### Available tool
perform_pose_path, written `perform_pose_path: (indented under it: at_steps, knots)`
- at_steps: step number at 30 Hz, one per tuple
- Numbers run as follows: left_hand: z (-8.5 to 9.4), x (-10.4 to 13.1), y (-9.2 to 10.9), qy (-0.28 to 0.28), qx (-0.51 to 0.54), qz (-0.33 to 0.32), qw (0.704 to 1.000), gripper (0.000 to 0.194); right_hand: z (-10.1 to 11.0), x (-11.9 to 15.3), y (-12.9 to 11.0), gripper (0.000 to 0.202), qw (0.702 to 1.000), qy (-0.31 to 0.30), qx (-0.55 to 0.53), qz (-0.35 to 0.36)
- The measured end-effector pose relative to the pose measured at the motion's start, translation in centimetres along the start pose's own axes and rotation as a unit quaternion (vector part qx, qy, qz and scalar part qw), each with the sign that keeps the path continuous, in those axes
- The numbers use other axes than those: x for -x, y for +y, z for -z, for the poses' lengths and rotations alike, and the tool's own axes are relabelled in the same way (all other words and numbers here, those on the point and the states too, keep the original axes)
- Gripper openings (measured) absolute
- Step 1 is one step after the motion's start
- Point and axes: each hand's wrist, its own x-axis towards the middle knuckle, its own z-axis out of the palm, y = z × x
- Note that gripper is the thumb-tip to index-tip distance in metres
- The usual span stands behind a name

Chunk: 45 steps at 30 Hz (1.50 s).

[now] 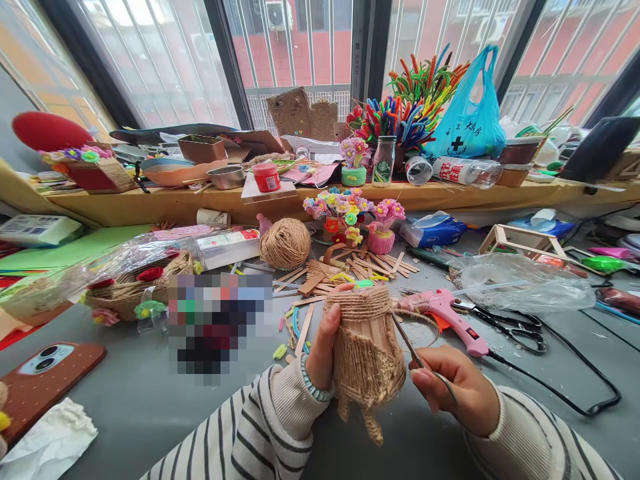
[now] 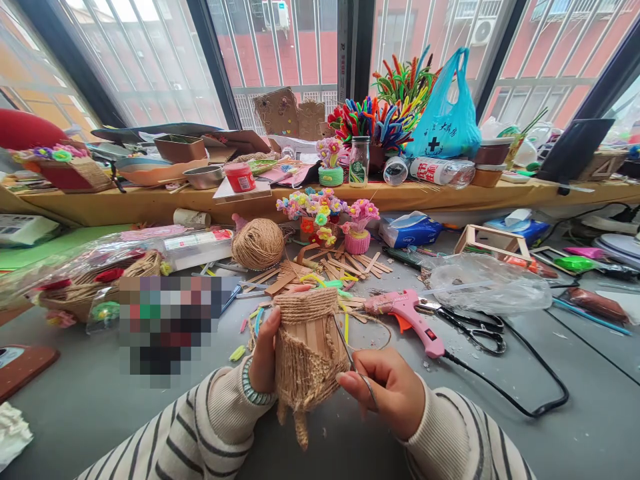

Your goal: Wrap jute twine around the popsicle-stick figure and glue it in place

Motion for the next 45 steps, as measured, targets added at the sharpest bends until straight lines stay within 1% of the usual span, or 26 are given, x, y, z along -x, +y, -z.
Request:
perform_pose_path:
  at_steps: [3,7,10,12,15,17,18,21,22,23,24,25,27,29,31,33,35,38,40,43,45]
  knots:
    - [0.1,-0.1,0.0,-0.003,-0.006,-0.004,1.000,0.060,0.0,0.0,0.0,0.064,1.000,-0.023,-0.001,-0.014]
    - [0.1,-0.1,0.0,0.000,-0.013,-0.005,1.000,0.059,0.1,-0.1,-0.3,0.064,1.000,-0.009,0.020,-0.004]
    - [-0.1,-0.1,0.1,0.009,-0.012,-0.007,1.000,0.059,0.2,-0.1,-0.6,0.064,0.999,-0.031,0.007,-0.014]
    - [-0.2,0.0,0.2,0.021,-0.006,-0.005,1.000,0.059,0.4,0.0,-0.8,0.064,0.999,-0.033,0.005,-0.017]
    - [-0.4,-0.2,0.6,0.039,0.018,0.027,0.999,0.055,0.8,0.2,-0.6,0.065,1.000,-0.017,0.014,0.019]
    - [-0.4,-0.5,0.9,0.057,0.041,0.050,0.996,0.048,1.1,0.3,-0.2,0.065,0.998,0.024,0.020,0.062]
    - [-0.4,-0.8,1.1,0.072,0.049,0.049,0.995,0.044,1.3,0.3,0.0,0.063,0.995,0.061,0.024,0.080]
    - [-0.4,-1.3,1.4,0.114,0.055,0.007,0.992,0.032,1.7,0.2,0.2,0.052,0.970,0.209,0.067,0.107]
    - [-0.4,-1.3,1.5,0.120,0.054,0.000,0.991,0.031,1.8,0.2,0.1,0.047,0.960,0.239,0.092,0.115]
    - [-0.5,-1.4,1.6,0.121,0.054,0.003,0.991,0.031,1.8,0.2,-0.1,0.045,0.952,0.254,0.117,0.122]
    - [-0.5,-1.4,1.6,0.119,0.055,0.011,0.991,0.032,1.8,0.2,-0.3,0.044,0.949,0.256,0.136,0.125]
    - [-0.5,-1.4,1.6,0.116,0.058,0.020,0.991,0.033,1.7,0.2,-0.4,0.044,0.950,0.245,0.146,0.123]
    - [-0.6,-1.3,1.6,0.109,0.068,0.034,0.991,0.037,1.4,0.2,-0.6,0.047,0.964,0.216,0.128,0.089]
    - [-0.6,-1.2,1.6,0.104,0.077,0.031,0.991,0.039,1.1,0.2,-0.5,0.047,0.978,0.184,0.093,0.043]
    - [-0.5,-1.2,1.6,0.104,0.080,0.020,0.991,0.040,1.0,0.2,-0.1,0.046,0.987,0.141,0.073,0.029]
    - [-0.5,-1.2,1.6,0.104,0.077,0.015,0.991,0.040,1.1,0.0,0.4,0.045,0.992,0.104,0.061,0.048]
    - [-0.4,-1.2,1.6,0.099,0.075,0.023,0.992,0.039,1.2,-0.1,0.6,0.045,0.993,0.081,0.053,0.072]
    - [-0.5,-1.2,1.7,0.094,0.080,0.039,0.992,0.039,1.2,-0.3,0.6,0.045,0.989,0.080,0.071,0.101]
    - [-0.7,-1.2,1.8,0.101,0.081,0.039,0.991,0.037,1.2,-0.3,0.5,0.043,0.988,0.070,0.081,0.111]
    - [-0.8,-1.2,1.7,0.106,0.076,0.020,0.991,0.034,1.1,-0.3,0.4,0.040,0.990,0.049,0.083,0.104]
    - [-0.7,-1.2,1.6,0.106,0.079,0.022,0.991,0.037,1.1,-0.3,0.3,0.040,0.990,0.054,0.087,0.098]
